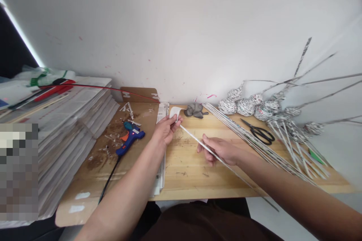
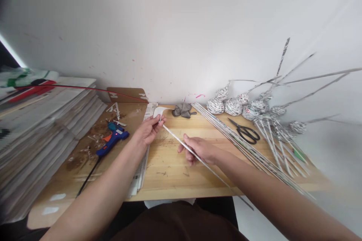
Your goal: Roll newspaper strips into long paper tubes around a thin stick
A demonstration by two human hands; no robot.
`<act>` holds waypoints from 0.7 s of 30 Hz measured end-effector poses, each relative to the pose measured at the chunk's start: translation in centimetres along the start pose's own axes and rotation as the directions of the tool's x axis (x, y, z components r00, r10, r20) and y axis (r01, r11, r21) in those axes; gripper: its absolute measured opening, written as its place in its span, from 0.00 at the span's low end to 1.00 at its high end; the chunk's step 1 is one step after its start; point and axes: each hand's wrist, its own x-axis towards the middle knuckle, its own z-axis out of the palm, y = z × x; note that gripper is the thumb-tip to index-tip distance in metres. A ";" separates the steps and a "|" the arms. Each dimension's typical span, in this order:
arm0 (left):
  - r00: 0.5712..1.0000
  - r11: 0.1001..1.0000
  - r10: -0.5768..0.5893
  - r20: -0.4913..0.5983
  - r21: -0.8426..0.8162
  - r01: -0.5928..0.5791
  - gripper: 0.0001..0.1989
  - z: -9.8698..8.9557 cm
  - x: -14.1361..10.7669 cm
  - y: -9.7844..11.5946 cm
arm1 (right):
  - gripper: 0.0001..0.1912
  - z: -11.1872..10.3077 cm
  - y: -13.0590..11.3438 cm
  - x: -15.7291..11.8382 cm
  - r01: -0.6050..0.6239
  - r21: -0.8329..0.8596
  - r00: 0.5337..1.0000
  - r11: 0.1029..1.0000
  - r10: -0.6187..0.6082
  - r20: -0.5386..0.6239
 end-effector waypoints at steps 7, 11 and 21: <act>0.999 1.000 0.000 0.052 0.014 -0.001 0.04 -0.1 -0.1 0.0 | 0.18 1.3 -1.0 1.8 0.004 0.171 0.999 0.985 -0.010 0.034; 0.999 0.999 -0.004 0.052 0.034 0.002 0.03 0.0 -0.1 -0.1 | 0.19 0.8 -0.4 1.3 -0.011 0.148 0.995 0.989 -0.004 0.096; 0.999 0.999 0.039 0.031 0.028 -0.040 0.03 -0.4 0.4 -0.9 | 0.19 1.5 -1.2 3.5 -0.002 -0.968 0.826 0.250 -0.545 -0.142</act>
